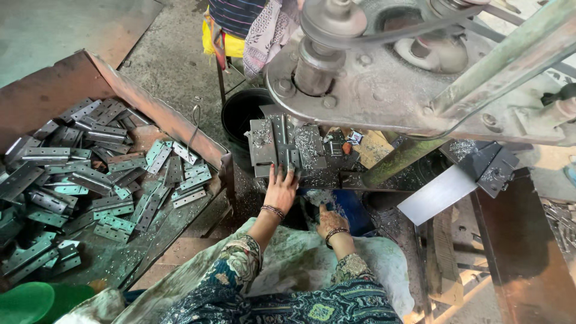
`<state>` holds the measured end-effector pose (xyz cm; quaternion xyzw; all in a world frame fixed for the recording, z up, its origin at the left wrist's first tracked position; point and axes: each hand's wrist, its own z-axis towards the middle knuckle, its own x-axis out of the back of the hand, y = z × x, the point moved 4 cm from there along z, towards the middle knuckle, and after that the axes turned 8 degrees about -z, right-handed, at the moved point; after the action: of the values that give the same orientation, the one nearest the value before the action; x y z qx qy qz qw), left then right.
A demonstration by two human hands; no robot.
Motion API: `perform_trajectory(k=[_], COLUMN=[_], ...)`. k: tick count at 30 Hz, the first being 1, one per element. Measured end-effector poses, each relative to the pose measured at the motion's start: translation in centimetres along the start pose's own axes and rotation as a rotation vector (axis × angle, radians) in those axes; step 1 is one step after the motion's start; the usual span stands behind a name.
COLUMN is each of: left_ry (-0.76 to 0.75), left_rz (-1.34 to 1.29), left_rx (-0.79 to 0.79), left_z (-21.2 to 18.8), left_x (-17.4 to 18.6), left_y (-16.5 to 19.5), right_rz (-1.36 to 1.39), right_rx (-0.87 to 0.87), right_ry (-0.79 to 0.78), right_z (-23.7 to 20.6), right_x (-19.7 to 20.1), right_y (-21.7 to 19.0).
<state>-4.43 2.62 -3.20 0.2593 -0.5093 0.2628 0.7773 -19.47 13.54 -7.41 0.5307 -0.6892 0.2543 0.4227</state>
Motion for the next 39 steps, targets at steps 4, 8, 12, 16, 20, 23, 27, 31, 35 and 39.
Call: perform_trajectory(k=[4,8,12,16,20,23,27,31,35,39], left_ry=[-0.132,-0.154,-0.247,-0.197,-0.18,-0.14,-0.076,-0.065,-0.127,-0.167], left_rz=[0.109,0.045,-0.056,-0.053,0.007,-0.017,-0.064,0.029,0.045,0.035], left_rx=[0.032,0.066,0.124,0.156,0.138,0.132,0.132,0.255,0.315,0.345], left_z=[1.3,2.6,3.7,4.4,4.7,4.5,3.6,2.7,3.6,5.2], left_x=[-0.1,-0.4,-1.1,-1.0,-1.0,-0.4,0.5,1.2,1.3,1.2], left_y=[0.0,-0.9,-1.7,-1.9,-1.9,-2.0,-2.2,-2.8,-3.4,-3.9], right_rz=[-0.006,-0.015,0.003,-0.004,0.11,0.212,0.214,0.196,0.102,-0.003], right_rx=[0.026,0.046,0.014,0.018,-0.046,-0.074,-0.039,-0.089,0.041,0.011], right_ry=[0.021,0.045,0.037,0.053,0.076,0.168,0.278,0.159,0.209,0.119], right_z=[-0.2,-0.8,-1.5,-1.6,-0.5,0.9,2.8,3.0,2.5,2.4], right_x=[0.2,0.3,1.3,1.4,-2.3,-6.8,-10.3,-9.6,-4.9,-4.0], right_y=[0.0,0.0,-0.2,-0.3,0.1,-0.2,-0.6,0.7,1.7,2.1])
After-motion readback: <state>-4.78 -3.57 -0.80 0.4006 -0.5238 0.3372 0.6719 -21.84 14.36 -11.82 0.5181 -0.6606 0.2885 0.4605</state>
